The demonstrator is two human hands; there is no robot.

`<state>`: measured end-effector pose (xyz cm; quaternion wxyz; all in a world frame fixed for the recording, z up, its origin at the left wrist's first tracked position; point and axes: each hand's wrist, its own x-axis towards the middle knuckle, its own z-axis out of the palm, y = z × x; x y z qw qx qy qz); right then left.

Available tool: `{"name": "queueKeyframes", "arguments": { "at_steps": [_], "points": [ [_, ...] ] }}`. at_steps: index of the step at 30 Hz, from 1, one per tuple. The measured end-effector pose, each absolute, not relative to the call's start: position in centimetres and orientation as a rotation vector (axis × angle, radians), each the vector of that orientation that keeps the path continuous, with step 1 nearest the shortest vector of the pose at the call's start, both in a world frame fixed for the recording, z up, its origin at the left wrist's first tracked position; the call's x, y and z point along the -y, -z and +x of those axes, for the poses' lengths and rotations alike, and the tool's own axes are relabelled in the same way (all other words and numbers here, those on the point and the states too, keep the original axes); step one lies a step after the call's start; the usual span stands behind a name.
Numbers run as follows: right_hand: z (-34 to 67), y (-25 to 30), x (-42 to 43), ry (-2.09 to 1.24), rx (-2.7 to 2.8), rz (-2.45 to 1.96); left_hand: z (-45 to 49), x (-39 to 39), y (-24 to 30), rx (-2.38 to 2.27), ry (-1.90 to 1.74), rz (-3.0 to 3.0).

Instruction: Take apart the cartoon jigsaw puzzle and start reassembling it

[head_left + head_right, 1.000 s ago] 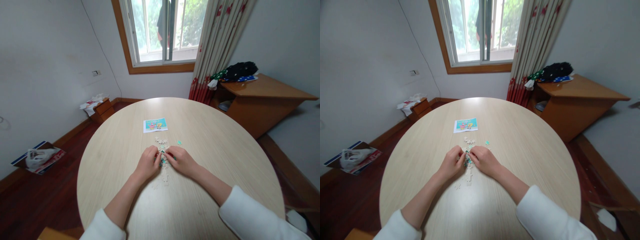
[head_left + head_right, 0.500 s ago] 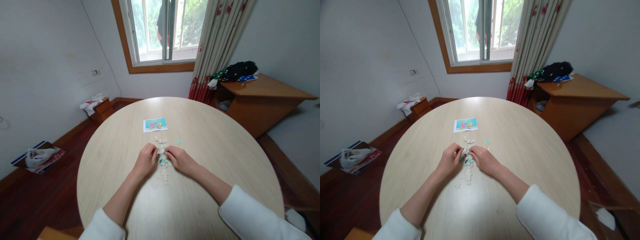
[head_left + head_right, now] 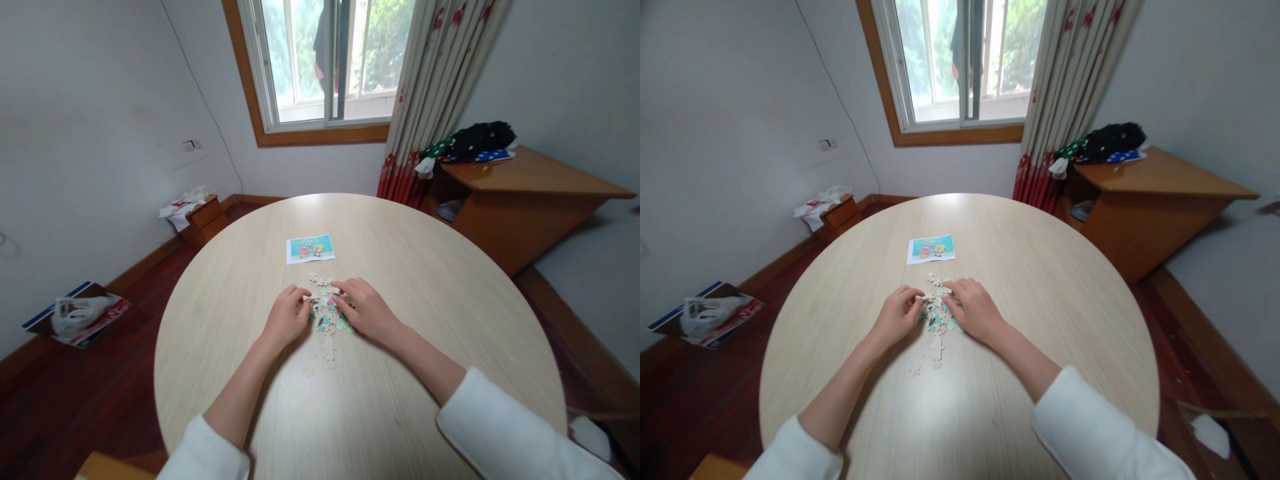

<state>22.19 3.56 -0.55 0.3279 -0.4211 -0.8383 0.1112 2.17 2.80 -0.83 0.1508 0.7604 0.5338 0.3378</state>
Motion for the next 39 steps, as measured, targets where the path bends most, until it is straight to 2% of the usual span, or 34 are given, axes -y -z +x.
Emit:
{"name": "queueKeyframes", "arguments": {
  "at_steps": [5,9,22,30,39],
  "points": [
    [21.9,0.4,-2.6,-0.394,2.501,-0.950,1.4,-2.5,0.8,-1.424,-0.753,2.261],
    [21.7,0.9,-2.8,-0.435,2.492,-0.946,1.2,-2.2,0.7,-1.351,-0.588,2.313],
    [22.5,2.1,-4.5,-0.388,2.164,-0.851,1.8,-2.7,1.2,-1.275,-0.884,2.265],
    [22.6,1.2,-4.5,-0.386,1.916,-0.991,2.1,-2.8,0.5,-1.304,-1.026,2.191],
    [24.8,0.5,-5.4,-0.397,2.240,-1.201,2.1,-2.9,0.7,-1.353,-1.093,2.149]
  ]
}}
